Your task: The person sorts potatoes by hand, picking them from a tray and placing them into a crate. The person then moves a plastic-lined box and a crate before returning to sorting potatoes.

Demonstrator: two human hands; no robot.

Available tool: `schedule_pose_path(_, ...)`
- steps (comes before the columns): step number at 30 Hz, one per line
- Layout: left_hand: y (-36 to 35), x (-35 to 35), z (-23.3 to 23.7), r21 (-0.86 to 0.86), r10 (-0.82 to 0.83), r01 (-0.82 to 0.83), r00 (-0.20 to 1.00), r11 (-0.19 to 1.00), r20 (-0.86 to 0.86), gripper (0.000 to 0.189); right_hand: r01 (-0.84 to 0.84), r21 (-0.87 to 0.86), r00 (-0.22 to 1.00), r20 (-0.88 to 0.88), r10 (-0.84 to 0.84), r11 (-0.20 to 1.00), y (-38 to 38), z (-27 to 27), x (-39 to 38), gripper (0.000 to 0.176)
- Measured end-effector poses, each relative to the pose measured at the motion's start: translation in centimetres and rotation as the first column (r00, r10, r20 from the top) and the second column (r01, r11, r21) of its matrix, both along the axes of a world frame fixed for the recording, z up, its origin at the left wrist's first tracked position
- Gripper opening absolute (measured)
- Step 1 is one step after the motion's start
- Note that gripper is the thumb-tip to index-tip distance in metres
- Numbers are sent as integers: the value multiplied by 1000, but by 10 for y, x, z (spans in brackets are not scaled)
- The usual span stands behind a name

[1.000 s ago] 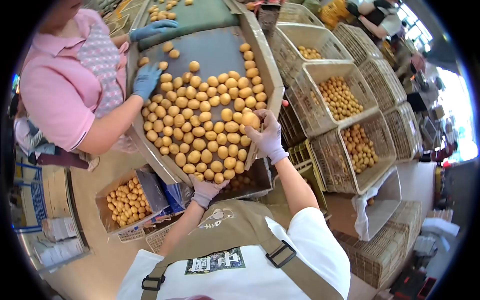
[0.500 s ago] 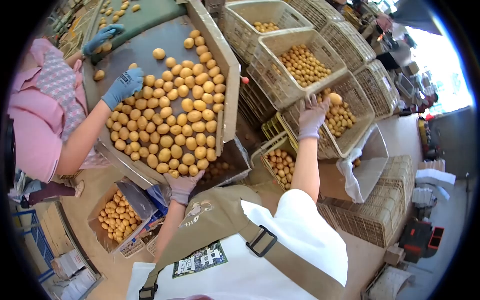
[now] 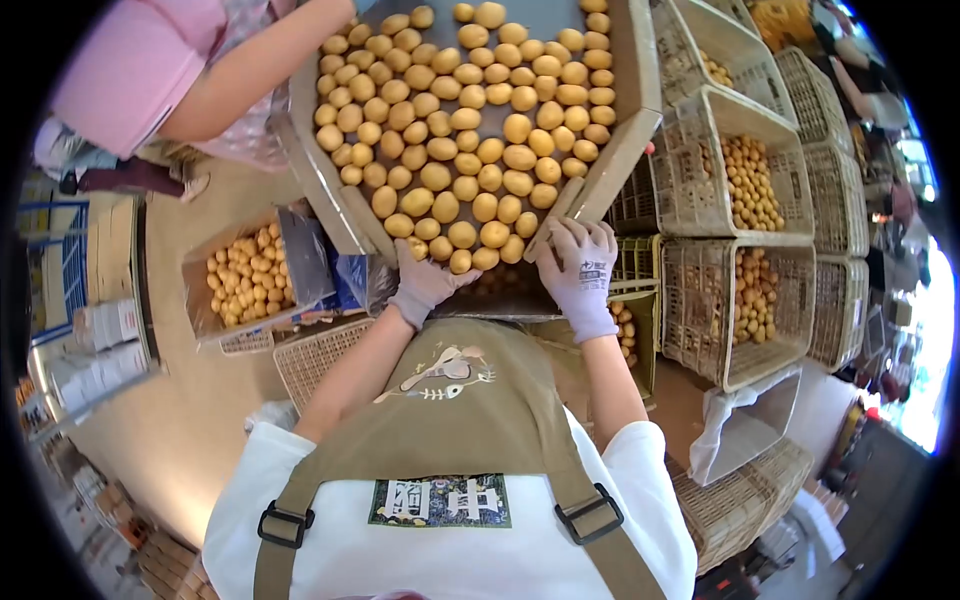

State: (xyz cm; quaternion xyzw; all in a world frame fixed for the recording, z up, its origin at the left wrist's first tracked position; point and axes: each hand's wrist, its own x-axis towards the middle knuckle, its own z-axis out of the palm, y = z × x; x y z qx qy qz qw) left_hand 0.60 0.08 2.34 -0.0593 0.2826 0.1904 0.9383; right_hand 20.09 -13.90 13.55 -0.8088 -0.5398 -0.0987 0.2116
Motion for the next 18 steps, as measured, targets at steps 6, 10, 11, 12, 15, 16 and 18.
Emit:
schedule_pose_path(6, -4, 0, -20, -64, 16, -19, 999, 998, -40, 91, -275, -158, 929, -298, 220, 948, 26, -6, -30, 30)
schedule_pose_path(10, -4, -1, -24, -12, 5, -5, 1000, 1000, -9, 90, -227, -197, 940, -301, 162, 954, 49, -25, -29, 34)
schedule_pose_path(11, -4, -2, -25, 15, -2, 2, 1000, 1000, 16, 89, -217, -231, 922, -369, 121, 949, 51, -27, -27, 34)
schedule_pose_path(12, -5, -3, -25, 41, -12, 11, 999, 999, 41, 89, -206, -265, 898, -433, 75, 942, 53, -29, -26, 34)
schedule_pose_path(15, -6, -8, -26, 58, -17, 10, 991, 998, 129, 84, -218, -235, 942, -304, 141, 947, 64, -34, -27, 32)
schedule_pose_path(16, -6, -9, -26, 80, -26, 14, 988, 997, 155, 83, -238, -205, 955, -228, 191, 949, 68, -37, -30, 31)
schedule_pose_path(18, -8, -14, -29, -63, 17, 1, 959, 998, 284, 81, -383, -290, 920, -205, 334, 877, 86, -43, -55, 30)
